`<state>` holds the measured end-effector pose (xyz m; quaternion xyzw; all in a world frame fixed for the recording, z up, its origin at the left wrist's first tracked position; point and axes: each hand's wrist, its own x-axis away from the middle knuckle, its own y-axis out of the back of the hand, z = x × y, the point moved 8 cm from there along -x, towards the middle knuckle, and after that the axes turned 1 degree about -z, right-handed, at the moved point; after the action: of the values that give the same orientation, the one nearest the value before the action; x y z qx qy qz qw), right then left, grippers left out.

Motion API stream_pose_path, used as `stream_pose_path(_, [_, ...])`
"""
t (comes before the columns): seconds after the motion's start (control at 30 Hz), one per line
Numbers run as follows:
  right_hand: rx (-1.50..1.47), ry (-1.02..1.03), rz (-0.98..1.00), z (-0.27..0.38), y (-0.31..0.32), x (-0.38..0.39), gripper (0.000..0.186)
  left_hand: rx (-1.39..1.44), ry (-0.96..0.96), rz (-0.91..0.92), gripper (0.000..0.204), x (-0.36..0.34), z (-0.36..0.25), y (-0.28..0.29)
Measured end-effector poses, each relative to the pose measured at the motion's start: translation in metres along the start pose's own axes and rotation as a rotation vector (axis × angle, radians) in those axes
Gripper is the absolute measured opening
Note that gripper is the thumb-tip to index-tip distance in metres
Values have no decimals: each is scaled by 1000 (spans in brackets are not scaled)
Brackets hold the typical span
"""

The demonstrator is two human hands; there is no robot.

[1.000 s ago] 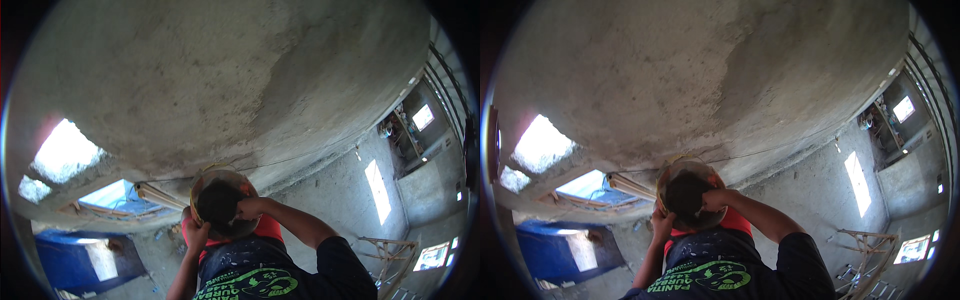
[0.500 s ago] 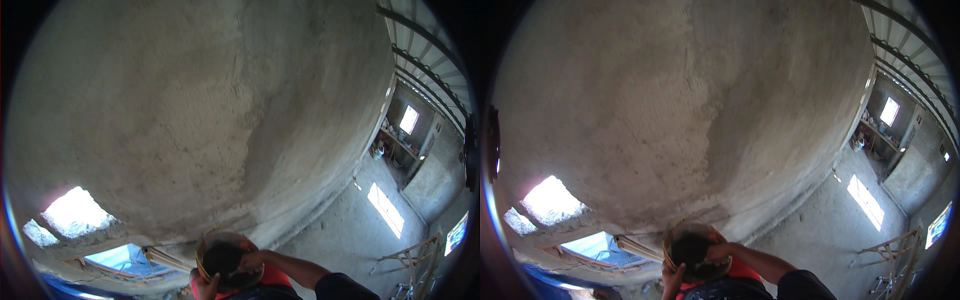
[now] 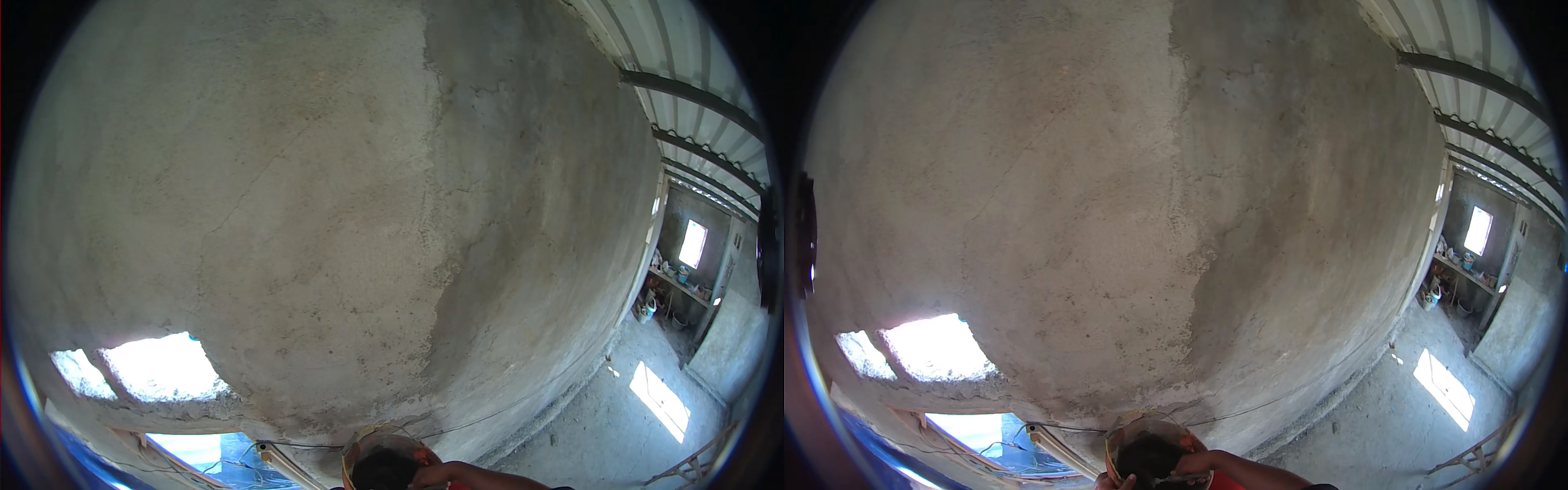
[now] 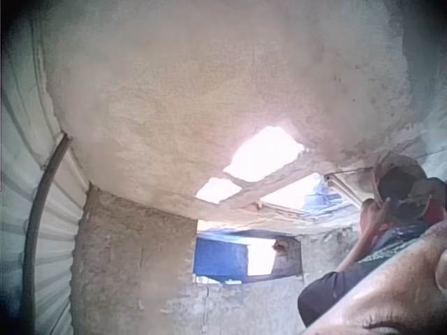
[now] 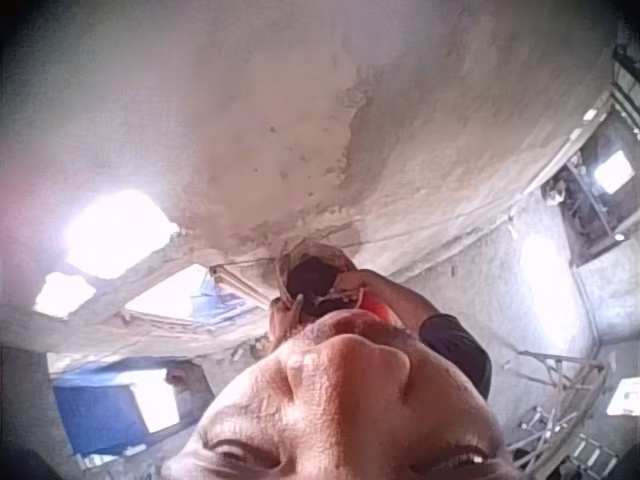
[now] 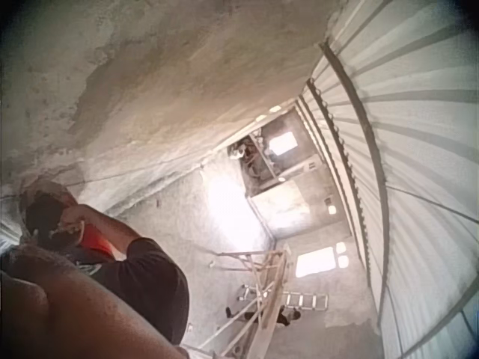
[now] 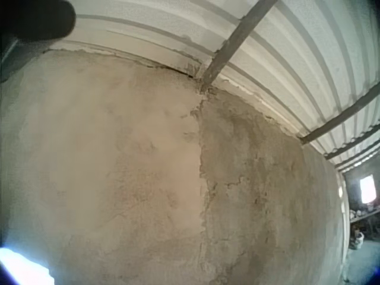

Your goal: Applying mortar to a concrete wall using a trowel to patch cracks and holes.

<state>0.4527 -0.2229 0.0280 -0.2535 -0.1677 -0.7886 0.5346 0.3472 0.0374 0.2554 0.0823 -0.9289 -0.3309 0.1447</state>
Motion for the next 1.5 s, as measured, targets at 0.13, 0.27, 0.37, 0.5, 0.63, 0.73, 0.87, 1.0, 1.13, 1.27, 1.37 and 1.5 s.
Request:
stream_pose_path(0.13, [32, 61, -79, 5, 0, 8, 52, -73, 42, -49, 58, 4, 11, 3])
stream_pose_path(0.27, [57, 124, -151, 12, -14, 23, 51, -41, 66, -70, 56, 9, 11, 2])
stream_pose_path(0.37, [35, 149, -153, 36, -30, 47, 50, 49, 91, -37, 47, 6, 29, -9])
stream_pose_path(0.5, [-40, -224, -122, 76, -32, 103, 43, 404, 97, 62, 38, 19, 16, -14])
stream_pose_path(0.63, [57, 111, -401, 86, -6, 126, 52, 379, 54, 99, 51, 9, -9, -5])
stream_pose_path(0.73, [-296, -130, -398, 96, -6, 153, 43, 526, -2, -24, 40, -2, 26, -23])
stream_pose_path(0.87, [-378, -122, -391, 110, -14, 168, 36, 581, 98, 5, 41, 1, 21, -25])
stream_pose_path(1.0, [-441, -153, -372, 101, -31, 165, 36, 613, 156, 67, 43, 6, 38, -34])
stream_pose_path(1.13, [-438, -177, -375, 97, -35, 167, 35, 672, 182, 79, 46, 8, 37, -35])
stream_pose_path(1.27, [-470, -157, -383, 98, -39, 167, 35, 631, 177, 86, 45, 6, 45, -36])
stream_pose_path(1.37, [-429, -164, -400, 99, -33, 169, 36, 664, 178, 94, 40, 7, 37, -33])
stream_pose_path(1.5, [-405, -189, -454, 97, -30, 167, 36, 726, 181, 114, 30, 9, 24, -28])
